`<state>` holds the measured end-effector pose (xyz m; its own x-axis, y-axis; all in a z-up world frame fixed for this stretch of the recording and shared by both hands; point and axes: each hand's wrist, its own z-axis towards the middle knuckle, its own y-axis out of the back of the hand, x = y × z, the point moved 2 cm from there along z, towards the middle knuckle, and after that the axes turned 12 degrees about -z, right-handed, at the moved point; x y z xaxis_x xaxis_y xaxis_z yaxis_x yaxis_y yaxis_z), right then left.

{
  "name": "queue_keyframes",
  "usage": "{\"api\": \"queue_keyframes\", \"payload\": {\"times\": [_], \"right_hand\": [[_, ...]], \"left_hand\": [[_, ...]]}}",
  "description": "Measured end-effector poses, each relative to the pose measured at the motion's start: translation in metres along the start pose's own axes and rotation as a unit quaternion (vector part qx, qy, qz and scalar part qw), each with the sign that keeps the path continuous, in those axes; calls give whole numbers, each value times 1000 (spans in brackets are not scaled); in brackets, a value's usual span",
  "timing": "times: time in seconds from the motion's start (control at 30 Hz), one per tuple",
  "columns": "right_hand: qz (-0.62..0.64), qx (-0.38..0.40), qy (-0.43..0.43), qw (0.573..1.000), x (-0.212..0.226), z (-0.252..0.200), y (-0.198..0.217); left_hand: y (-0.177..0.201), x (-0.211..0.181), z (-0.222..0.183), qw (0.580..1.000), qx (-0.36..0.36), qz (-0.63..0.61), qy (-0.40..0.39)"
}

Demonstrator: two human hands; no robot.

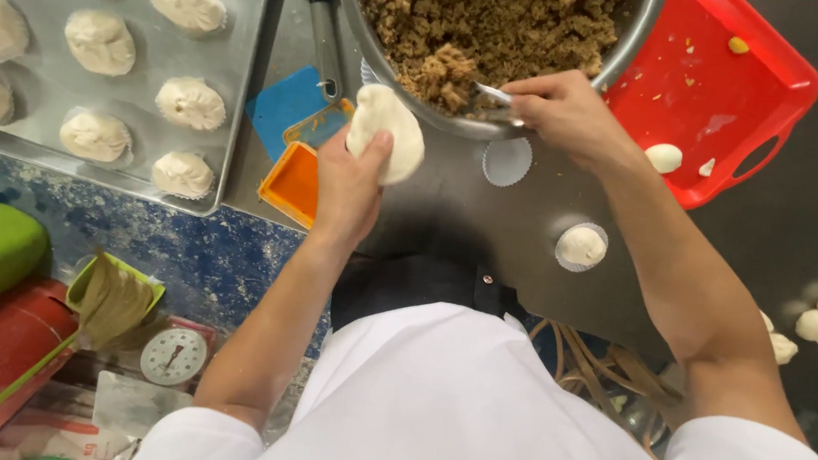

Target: Filling and shaping dough portions to make steamed buns.

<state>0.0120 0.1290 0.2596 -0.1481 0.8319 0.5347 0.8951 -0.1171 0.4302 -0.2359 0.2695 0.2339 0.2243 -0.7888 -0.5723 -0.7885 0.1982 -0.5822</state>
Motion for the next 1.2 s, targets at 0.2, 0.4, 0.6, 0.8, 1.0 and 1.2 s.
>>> {"api": "queue_keyframes", "payload": {"times": [0.2, 0.4, 0.6, 0.8, 1.0, 1.2], "right_hand": [[-32, -210, 247, 945, -5, -37, 11], [-282, -420, 264, 821, 14, -67, -42], [-139, -450, 225, 853, 32, -110, -33], [-192, -435, 172, 863, 26, -112, -36], [-195, -405, 145, 882, 16, -112, -42], [8, -365, 252, 896, -10, -92, -19]], "left_hand": [[-39, 21, 49, 975, 87, -164, 126], [-88, 33, 106, 929, 252, -249, 111], [-99, 23, 87, 975, 188, -106, 59], [-94, 35, 80, 981, 166, -89, 41], [-87, 27, 70, 986, 157, -41, 37], [-86, 5, 52, 981, 174, -20, 89]]}}
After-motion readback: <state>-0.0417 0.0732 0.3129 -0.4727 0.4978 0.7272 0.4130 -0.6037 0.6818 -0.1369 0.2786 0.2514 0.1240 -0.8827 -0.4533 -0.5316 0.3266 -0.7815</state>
